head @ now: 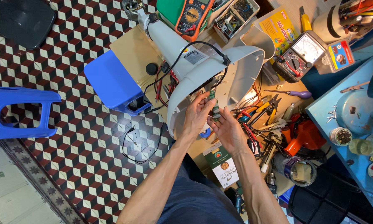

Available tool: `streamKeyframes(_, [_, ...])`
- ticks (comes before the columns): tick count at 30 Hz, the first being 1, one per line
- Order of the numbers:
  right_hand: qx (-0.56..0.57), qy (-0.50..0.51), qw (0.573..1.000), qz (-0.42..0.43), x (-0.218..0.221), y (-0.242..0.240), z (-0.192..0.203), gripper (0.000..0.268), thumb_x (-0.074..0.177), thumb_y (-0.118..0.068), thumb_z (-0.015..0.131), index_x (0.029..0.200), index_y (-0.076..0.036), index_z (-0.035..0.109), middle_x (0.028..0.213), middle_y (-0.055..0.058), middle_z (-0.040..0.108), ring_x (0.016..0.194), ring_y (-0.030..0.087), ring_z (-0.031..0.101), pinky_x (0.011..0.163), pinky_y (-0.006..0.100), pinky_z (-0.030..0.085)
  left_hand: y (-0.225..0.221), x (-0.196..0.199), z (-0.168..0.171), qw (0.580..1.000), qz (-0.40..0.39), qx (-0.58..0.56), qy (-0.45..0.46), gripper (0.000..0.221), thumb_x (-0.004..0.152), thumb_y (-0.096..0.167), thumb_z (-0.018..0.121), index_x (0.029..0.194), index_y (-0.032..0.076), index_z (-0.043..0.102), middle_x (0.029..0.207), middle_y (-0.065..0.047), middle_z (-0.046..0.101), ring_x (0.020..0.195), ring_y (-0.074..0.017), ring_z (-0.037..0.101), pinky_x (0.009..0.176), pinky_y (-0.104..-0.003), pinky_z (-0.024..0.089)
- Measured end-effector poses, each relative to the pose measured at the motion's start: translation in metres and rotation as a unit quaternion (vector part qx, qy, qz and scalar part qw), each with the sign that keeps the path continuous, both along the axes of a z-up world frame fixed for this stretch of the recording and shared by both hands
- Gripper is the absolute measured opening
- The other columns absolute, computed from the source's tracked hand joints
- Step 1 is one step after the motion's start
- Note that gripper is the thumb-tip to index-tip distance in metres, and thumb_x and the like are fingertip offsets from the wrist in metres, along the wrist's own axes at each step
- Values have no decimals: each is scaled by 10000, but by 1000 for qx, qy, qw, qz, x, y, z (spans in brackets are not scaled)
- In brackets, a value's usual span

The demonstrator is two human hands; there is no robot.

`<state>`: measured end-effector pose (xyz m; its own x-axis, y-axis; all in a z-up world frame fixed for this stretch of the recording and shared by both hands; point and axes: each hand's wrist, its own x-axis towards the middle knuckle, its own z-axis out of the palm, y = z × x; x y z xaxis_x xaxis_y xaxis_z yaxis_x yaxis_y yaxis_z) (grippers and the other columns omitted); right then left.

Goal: The person uses a multimeter to test a circuit board inside a disassembled appliance. They then use a cordless drill to fasten screws into the circuit board and later into the appliance's base cover.

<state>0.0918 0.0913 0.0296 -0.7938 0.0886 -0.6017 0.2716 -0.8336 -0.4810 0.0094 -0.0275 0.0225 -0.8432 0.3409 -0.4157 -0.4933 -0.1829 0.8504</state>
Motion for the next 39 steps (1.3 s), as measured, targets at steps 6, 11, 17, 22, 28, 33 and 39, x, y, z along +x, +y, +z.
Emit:
streamKeyframes(6, [70,21,996,53,2,-2,-1,421,1006,-294,590,1301,6,595,1208,105,687,1126,225,656,997,389,516,-13,4,7,996,-22,-81,20,551,935,351,667,1413,88,596,1237,-114,675,1082,-181,667,846,-313,566])
streamKeyframes(11, [183,-8,978,95,-1,0,-13,459,981,-201,655,1377,18,581,1208,126,679,1095,213,636,976,375,513,-23,16,6,993,-41,-109,10,596,1010,433,540,1477,63,532,1450,-163,611,1333,-241,576,1089,-344,438])
streamKeyframes(17, [413,-4,870,271,-14,7,2,476,928,-248,689,1333,-5,636,1156,133,742,1043,180,690,916,349,548,-40,45,4,996,-65,-61,22,796,1012,356,550,1624,79,125,1585,-187,397,1462,-273,438,1154,-356,372])
streamKeyframes(22, [564,-93,726,383,-32,12,8,375,889,-274,753,1224,-106,738,1013,91,777,890,184,714,811,374,566,-47,50,2,992,-90,-88,21,814,973,352,570,1633,123,152,1560,-194,448,1429,-275,472,1135,-366,390])
streamKeyframes(28, [556,-90,740,368,-46,12,-9,329,864,-219,750,1170,-101,772,963,118,821,849,194,726,781,360,575,-47,37,7,977,-120,-165,54,774,982,347,599,1635,167,225,1491,-219,530,1346,-283,544,1079,-368,430])
streamKeyframes(33, [602,-94,734,301,-40,4,-10,328,847,-233,781,1129,-65,772,1003,110,789,876,187,728,803,349,555,-85,72,46,971,-76,-164,157,439,1019,194,637,1436,84,554,1297,-169,703,1193,-214,696,977,-306,552])
streamKeyframes(39, [587,-109,766,238,-37,-1,-11,406,827,-250,798,1150,-22,705,946,146,769,828,215,729,755,358,575,-138,90,80,950,144,-229,154,328,1002,148,644,1300,13,615,1095,-105,731,960,-124,681,863,-268,566])
